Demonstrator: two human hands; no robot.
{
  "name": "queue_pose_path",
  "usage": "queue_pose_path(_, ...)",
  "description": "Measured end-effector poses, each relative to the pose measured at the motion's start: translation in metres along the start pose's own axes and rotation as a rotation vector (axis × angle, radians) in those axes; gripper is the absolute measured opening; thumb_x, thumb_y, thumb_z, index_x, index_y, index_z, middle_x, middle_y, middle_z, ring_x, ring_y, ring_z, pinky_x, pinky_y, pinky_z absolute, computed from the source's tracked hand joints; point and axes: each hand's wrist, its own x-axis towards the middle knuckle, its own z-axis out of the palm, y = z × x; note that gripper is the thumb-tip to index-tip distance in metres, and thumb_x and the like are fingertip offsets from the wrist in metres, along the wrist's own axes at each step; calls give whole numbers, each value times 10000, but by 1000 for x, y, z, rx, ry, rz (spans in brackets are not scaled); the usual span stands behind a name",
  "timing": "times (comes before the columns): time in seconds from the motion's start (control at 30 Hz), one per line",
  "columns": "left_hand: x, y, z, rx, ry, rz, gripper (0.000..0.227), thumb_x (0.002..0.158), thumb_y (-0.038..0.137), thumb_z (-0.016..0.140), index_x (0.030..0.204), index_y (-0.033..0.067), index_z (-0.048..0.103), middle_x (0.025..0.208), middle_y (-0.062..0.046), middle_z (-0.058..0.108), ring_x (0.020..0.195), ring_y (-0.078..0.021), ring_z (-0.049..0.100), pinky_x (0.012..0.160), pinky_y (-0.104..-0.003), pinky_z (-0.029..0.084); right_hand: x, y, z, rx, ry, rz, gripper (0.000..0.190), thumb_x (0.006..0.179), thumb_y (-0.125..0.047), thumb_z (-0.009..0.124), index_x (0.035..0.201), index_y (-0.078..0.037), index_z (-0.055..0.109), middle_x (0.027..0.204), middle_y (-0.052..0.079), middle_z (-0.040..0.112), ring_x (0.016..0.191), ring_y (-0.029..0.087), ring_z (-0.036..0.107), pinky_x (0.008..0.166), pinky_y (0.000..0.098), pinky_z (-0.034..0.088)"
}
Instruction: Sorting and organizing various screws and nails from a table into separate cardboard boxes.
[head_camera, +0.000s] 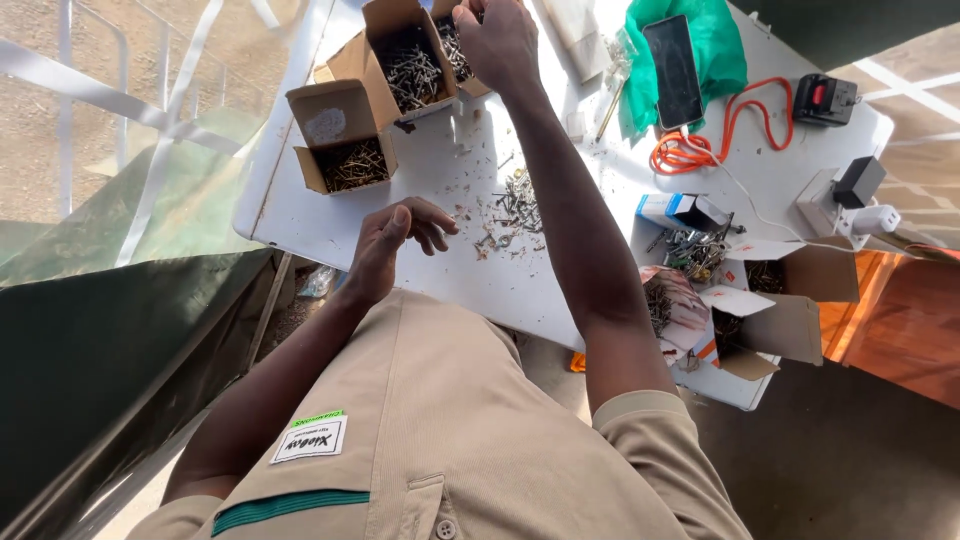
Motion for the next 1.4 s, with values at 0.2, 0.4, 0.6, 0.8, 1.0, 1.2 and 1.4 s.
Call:
queue_pose_path(0.2,3,-4,-7,134,46,-22,483,1068,462,465,997,60,724,933,-82,740,747,-153,649,658,-266,492,-16,-19,-10,-20,-219,-30,367,1060,-276,464,713,-213,364,643,-67,431,661,126,467,642,387,394)
queue_pose_path(0.4,3,-31,-9,760,100,-63,21,962,150,742,946,145,730,904,30,754,626,-104,565,623,-289,473,-70,-12,-53,181,18,-190,289,1020,-359,521,949,-146,703,600,-51,332,535,90,291,506,355,233)
queue_pose_path(0.6,2,-71,-23,992,-28,-4,98,946,151,784,996,137,700,936,-3,702,612,-173,604,600,-336,461,-155,29,-61,191,16,10,56,946,-178,694,951,-130,723,819,-23,743,727,72,655,667,244,569)
queue_pose_path(0.8,18,-56,-12,1070,-136,-131,212,910,50,776,1097,10,683,933,-149,667,784,-340,730,634,-431,583,-226,35,-40,-55,-346,61,229,823,0,804,1042,-35,746,902,168,724,800,324,751,718,462,618)
queue_pose_path(1.0,19,-68,-19,1088,-175,-145,193,927,22,730,1108,44,666,977,-110,618,853,-346,726,705,-450,593,-235,50,-23,-147,-289,-29,106,858,10,772,902,-66,712,863,89,632,767,284,737,692,445,631)
queue_pose_path(1.2,17,-72,-15,1118,-164,-101,103,980,114,710,1071,70,695,944,-95,616,800,-292,730,670,-390,586,-239,78,-15,518,-156,119,65,929,-93,702,978,-65,671,800,109,651,668,187,660,536,331,540)
queue_pose_path(1.4,21,-69,-7,1207,-199,-120,117,968,145,742,1016,44,708,903,-117,619,742,-271,709,669,-384,585,-246,77,-32,1132,5,293,141,829,-184,545,942,-107,511,746,66,517,637,129,551,519,259,428)
